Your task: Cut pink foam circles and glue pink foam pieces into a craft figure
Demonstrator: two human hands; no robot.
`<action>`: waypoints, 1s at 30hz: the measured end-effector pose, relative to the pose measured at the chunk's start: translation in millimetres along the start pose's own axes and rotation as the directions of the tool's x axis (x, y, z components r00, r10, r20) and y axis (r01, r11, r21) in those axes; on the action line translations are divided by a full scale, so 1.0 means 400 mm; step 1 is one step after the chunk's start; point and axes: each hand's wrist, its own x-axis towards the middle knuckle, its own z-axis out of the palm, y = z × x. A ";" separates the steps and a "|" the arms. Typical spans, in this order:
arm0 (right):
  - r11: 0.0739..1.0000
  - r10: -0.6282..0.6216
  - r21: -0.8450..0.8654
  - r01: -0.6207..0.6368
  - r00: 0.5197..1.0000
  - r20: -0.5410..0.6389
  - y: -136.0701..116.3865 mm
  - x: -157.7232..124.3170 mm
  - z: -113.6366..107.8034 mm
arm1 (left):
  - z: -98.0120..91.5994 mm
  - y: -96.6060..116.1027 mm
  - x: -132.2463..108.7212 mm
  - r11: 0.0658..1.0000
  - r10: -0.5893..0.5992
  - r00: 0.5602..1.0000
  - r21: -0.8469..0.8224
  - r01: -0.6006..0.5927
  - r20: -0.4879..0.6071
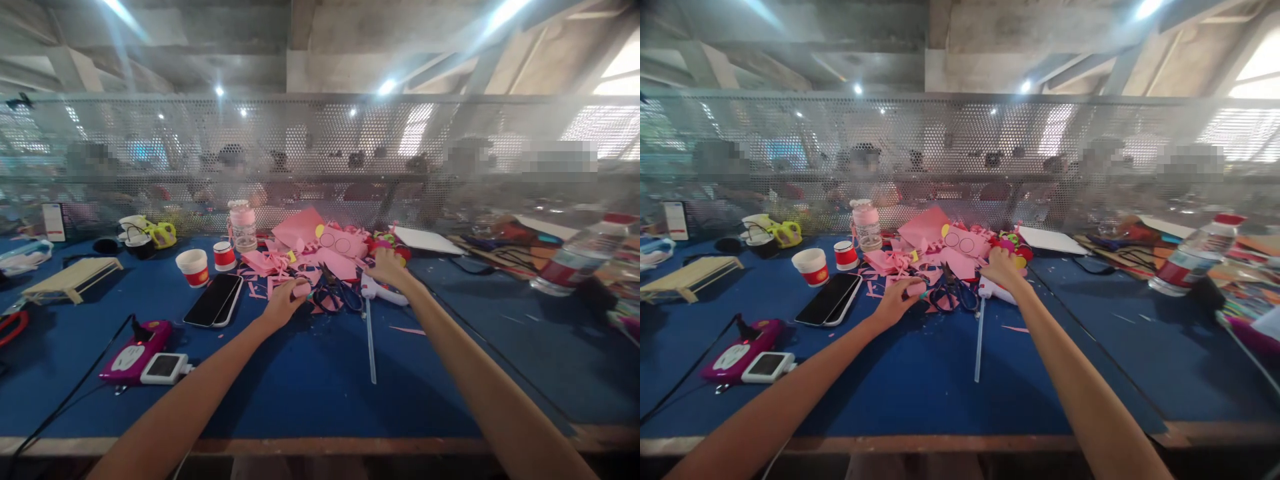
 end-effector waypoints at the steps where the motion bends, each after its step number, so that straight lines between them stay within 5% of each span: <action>1: 0.998 0.013 -0.056 -0.010 0.999 0.046 0.024 -0.019 -0.004 | 0.001 0.001 0.000 1.000 -0.020 1.000 -0.007 0.020 0.003; 5: 0.989 0.007 -0.143 0.020 0.983 0.183 0.070 -0.088 0.006 | 0.005 0.019 -0.006 0.998 -0.044 0.998 -0.049 0.046 0.034; 8: 0.981 0.038 -0.192 -0.007 0.987 0.159 0.064 -0.122 0.018 | 0.014 0.039 -0.015 0.997 -0.036 0.997 -0.069 0.040 0.063; 14: 0.971 0.072 -0.238 0.000 0.953 0.294 0.059 -0.142 0.017 | 0.024 0.061 -0.027 0.997 0.027 0.991 -0.079 -0.016 0.134; 20: 0.948 -0.020 -0.305 0.089 0.975 0.222 0.078 -0.132 0.041 | 0.019 0.052 -0.025 0.981 -0.063 0.995 -0.181 0.077 0.082; 25: 0.979 -0.180 -0.097 0.177 0.983 -0.024 0.073 -0.132 0.028 | 0.013 0.018 -0.011 0.912 -0.234 0.972 -0.354 0.210 -0.027; 30: 0.976 -0.103 0.175 0.134 0.979 -0.175 0.024 -0.161 -0.003 | 0.008 0.009 0.000 0.789 -0.332 0.943 -0.543 0.288 0.019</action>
